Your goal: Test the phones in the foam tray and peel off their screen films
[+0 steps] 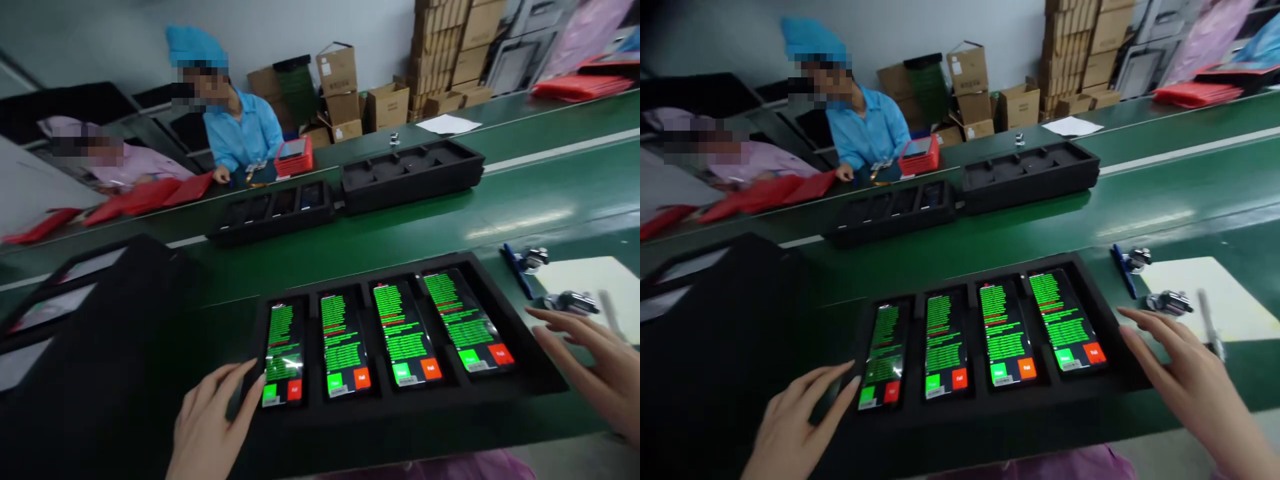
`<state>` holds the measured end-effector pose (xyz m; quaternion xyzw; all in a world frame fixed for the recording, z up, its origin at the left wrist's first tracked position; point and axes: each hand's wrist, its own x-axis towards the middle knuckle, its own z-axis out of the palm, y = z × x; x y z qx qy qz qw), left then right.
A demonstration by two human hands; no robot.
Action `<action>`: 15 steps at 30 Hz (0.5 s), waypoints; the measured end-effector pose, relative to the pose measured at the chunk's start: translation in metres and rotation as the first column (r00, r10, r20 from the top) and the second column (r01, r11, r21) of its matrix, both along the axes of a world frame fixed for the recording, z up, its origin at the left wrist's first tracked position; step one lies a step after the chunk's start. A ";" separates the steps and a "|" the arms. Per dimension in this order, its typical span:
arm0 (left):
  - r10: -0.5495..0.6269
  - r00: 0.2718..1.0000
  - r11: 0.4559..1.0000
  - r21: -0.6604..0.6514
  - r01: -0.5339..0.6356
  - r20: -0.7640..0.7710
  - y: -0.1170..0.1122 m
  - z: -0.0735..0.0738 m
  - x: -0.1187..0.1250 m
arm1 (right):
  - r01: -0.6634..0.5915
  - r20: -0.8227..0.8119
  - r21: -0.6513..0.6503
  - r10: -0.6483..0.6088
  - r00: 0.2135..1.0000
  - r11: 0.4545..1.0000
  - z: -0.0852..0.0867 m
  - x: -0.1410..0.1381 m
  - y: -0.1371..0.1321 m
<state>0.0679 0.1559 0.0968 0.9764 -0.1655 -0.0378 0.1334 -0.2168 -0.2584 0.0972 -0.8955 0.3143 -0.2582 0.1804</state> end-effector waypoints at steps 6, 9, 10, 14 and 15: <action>-0.017 0.993 0.990 0.137 0.033 -0.116 -0.042 0.018 0.027 | 0.116 -0.153 0.463 -0.049 0.987 0.879 -0.060 -0.030 -0.037; 0.016 0.988 0.996 0.085 -0.003 -0.154 -0.058 0.014 0.030 | 0.127 -0.121 0.555 -0.072 0.990 0.822 -0.077 -0.038 -0.042; 0.034 0.984 0.998 0.057 -0.025 -0.173 -0.061 0.011 0.031 | 0.131 -0.096 0.572 -0.093 0.991 0.810 -0.080 -0.039 -0.041; 0.144 0.953 0.981 -0.091 -0.173 -0.265 -0.064 0.002 0.037 | 0.099 -0.001 0.583 -0.122 0.993 0.807 -0.083 -0.036 -0.035; 0.172 0.942 0.967 -0.132 -0.217 -0.289 -0.063 0.000 0.038 | 0.098 0.014 0.577 -0.130 0.991 0.811 -0.084 -0.036 -0.033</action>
